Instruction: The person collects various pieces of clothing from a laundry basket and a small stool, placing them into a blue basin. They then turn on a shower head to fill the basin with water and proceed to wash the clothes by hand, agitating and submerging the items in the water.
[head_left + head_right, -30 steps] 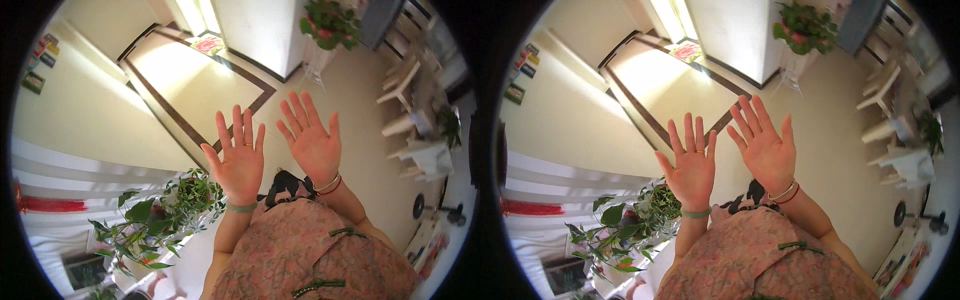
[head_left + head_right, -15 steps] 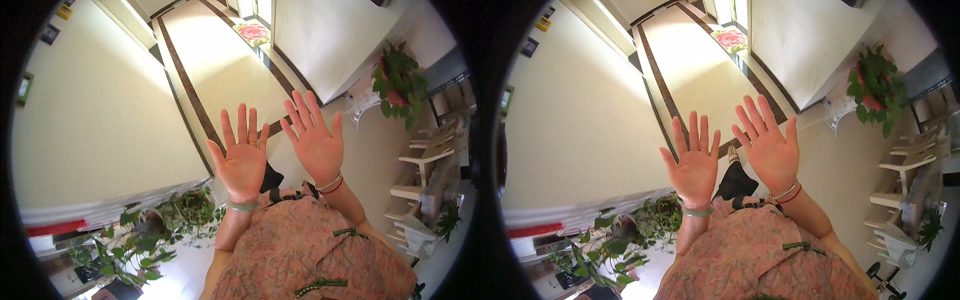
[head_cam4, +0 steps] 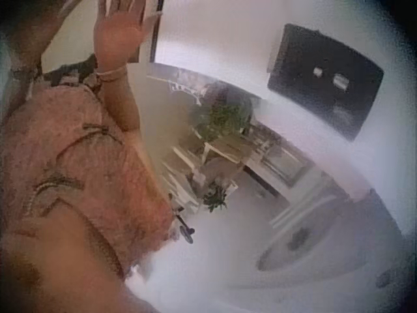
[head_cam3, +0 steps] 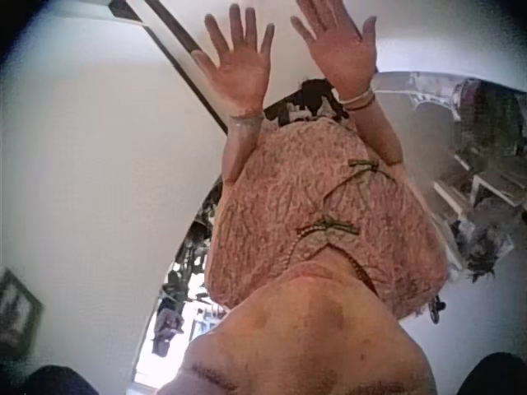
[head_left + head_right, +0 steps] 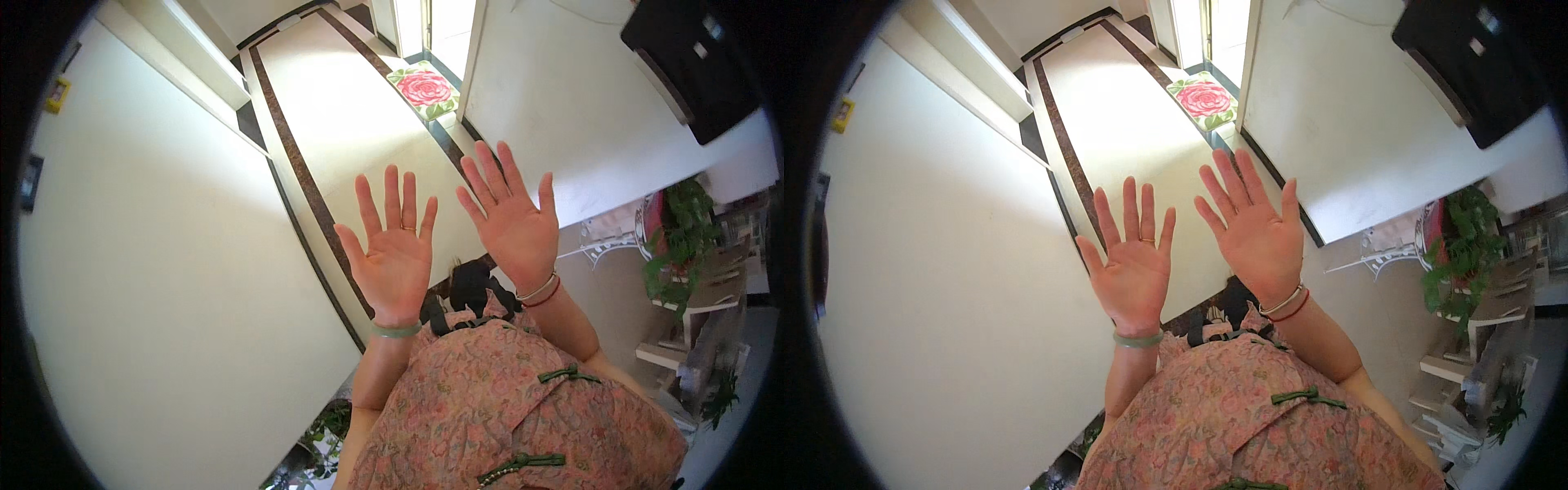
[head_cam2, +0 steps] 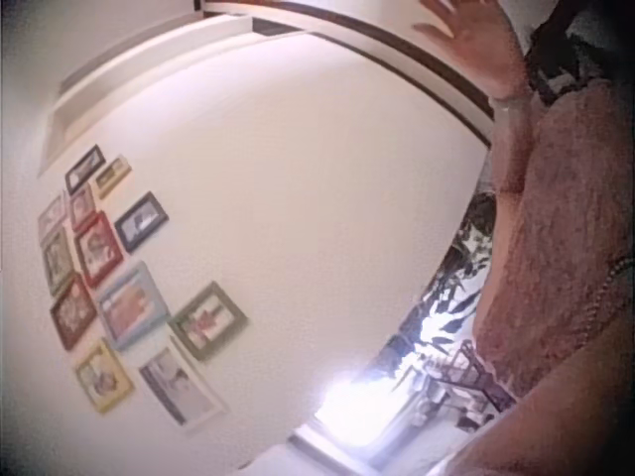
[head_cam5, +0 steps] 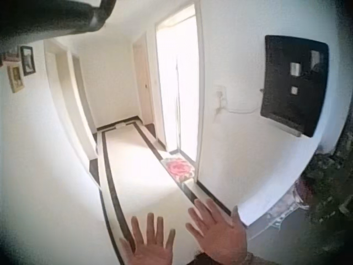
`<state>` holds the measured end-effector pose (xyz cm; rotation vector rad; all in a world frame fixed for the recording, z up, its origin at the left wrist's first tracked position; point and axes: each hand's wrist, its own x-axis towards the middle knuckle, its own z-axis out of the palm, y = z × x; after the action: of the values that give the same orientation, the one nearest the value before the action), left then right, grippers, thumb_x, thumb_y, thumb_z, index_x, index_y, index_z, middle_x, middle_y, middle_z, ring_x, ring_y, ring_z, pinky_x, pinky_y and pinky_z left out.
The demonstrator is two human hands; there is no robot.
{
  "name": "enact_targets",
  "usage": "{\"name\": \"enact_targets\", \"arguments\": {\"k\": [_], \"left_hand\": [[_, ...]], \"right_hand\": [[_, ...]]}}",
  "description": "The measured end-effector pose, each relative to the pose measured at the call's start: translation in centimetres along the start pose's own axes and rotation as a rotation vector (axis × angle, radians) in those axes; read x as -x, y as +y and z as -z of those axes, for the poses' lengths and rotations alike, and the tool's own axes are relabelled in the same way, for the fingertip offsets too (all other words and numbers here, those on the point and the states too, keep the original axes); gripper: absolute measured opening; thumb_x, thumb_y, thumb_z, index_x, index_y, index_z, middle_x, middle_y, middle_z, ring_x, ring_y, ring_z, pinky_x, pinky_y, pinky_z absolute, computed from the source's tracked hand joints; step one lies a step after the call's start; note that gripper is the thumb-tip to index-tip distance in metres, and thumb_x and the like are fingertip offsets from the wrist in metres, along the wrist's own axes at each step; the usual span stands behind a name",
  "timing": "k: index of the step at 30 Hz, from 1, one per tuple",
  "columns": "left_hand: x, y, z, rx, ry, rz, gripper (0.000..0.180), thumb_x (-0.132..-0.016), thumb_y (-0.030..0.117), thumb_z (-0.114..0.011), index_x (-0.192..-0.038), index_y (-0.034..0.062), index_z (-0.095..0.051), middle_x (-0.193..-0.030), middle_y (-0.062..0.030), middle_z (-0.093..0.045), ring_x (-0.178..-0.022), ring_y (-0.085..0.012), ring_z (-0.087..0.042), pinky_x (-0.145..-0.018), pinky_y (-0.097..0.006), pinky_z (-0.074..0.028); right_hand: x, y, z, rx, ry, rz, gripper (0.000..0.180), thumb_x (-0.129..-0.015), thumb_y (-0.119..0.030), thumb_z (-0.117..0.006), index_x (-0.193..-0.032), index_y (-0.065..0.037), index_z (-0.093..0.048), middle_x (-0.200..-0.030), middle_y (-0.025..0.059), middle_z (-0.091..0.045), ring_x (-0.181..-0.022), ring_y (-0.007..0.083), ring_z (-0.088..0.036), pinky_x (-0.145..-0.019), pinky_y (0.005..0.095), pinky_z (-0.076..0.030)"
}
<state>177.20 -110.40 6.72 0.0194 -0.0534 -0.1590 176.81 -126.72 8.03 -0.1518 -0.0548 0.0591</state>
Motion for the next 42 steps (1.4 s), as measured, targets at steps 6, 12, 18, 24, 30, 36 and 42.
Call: {"name": "enact_targets", "arguments": {"k": [6, 12, 18, 24, 30, 36, 42], "left_hand": [[-14.3, 1.4, 2.4, 0.014, 0.028, 0.017, 0.056, -0.101, 0.055, -0.035, -0.149, 0.026, -0.036, -0.159, -0.0078, -0.026, -0.148, -0.024, -0.019, -0.121, -0.05, -0.012], [-29.9, 4.4, 2.1, -0.038, 0.036, 0.012, 0.056, -0.101, 0.055, -0.033, -0.15, 0.0264, -0.036, -0.159, -0.0063, -0.027, -0.148, -0.0239, -0.02, -0.121, -0.049, -0.012], [-43.8, 6.8, 2.1, -0.078, 0.04, -0.016, 0.058, -0.101, 0.056, -0.029, -0.15, 0.0265, -0.034, -0.158, -0.0056, -0.028, -0.148, -0.0241, -0.021, -0.121, -0.049, -0.012], [-59.2, 7.9, 5.3, -0.013, 0.039, 0.116, 0.057, -0.102, 0.056, -0.029, -0.151, 0.0276, -0.033, -0.159, -0.0059, -0.027, -0.148, -0.0242, -0.019, -0.122, -0.049, -0.013], [-76.5, 8.7, 6.1, 0.012, 0.034, 0.327, 0.059, -0.102, 0.057, -0.027, -0.152, 0.0265, -0.03, -0.159, -0.0064, -0.025, -0.148, -0.0249, -0.019, -0.121, -0.05, -0.012], [-92.6, 5.0, 5.1, 0.008, -0.002, 0.498, 0.058, -0.101, 0.058, -0.03, -0.149, 0.0258, -0.036, -0.159, -0.0068, -0.026, -0.148, -0.0253, -0.02, -0.121, -0.049, -0.014], [-103.9, -1.8, 6.3, 0.053, 0.073, 0.704, 0.058, -0.1, 0.057, -0.032, -0.148, 0.0246, -0.039, -0.158, -0.0067, -0.028, -0.148, -0.0259, -0.02, -0.121, -0.051, -0.014]], "right_hand": [[-14.6, -1.0, 2.3, 0.016, 0.013, -0.028, 0.069, -0.102, -0.058, -0.026, -0.152, -0.011, -0.028, -0.158, 0.0094, -0.028, -0.147, 0.0271, -0.022, -0.12, 0.0464, -0.018], [-31.3, -1.9, 3.1, -0.005, -0.006, -0.063, 0.067, -0.102, -0.057, -0.025, -0.152, -0.013, -0.03, -0.157, 0.0093, -0.029, -0.147, 0.0265, -0.022, -0.12, 0.0444, -0.018], [-45.5, -2.8, 2.2, -0.008, -0.003, -0.024, 0.069, -0.101, -0.059, -0.025, -0.152, -0.012, -0.029, -0.157, 0.0095, -0.029, -0.147, 0.0271, -0.022, -0.12, 0.0444, -0.017], [-59.0, -4.1, 5.3, -0.005, 0.056, 0.064, 0.068, -0.101, -0.058, -0.027, -0.151, -0.012, -0.031, -0.156, 0.01, -0.031, -0.146, 0.0264, -0.023, -0.121, 0.0447, -0.017], [-72.9, -6.4, 6.4, -0.045, 0.077, 0.23, 0.067, -0.101, -0.055, -0.034, -0.152, -0.012, -0.03, -0.159, 0.0094, -0.026, -0.147, 0.0244, -0.021, -0.121, 0.044, -0.015], [-83.9, -11.6, 6.4, -0.044, 0.022, 0.455, 0.068, -0.101, -0.053, -0.036, -0.154, -0.01, -0.023, -0.161, 0.0098, -0.017, -0.15, 0.0266, -0.012, -0.122, 0.0458, -0.011], [-90.8, -18.5, 8.4, -0.009, 0.115, 0.658, 0.071, -0.1, -0.056, -0.036, -0.153, -0.01, -0.026, -0.16, 0.0105, -0.021, -0.149, 0.0264, -0.016, -0.121, 0.0456, -0.014]]}}
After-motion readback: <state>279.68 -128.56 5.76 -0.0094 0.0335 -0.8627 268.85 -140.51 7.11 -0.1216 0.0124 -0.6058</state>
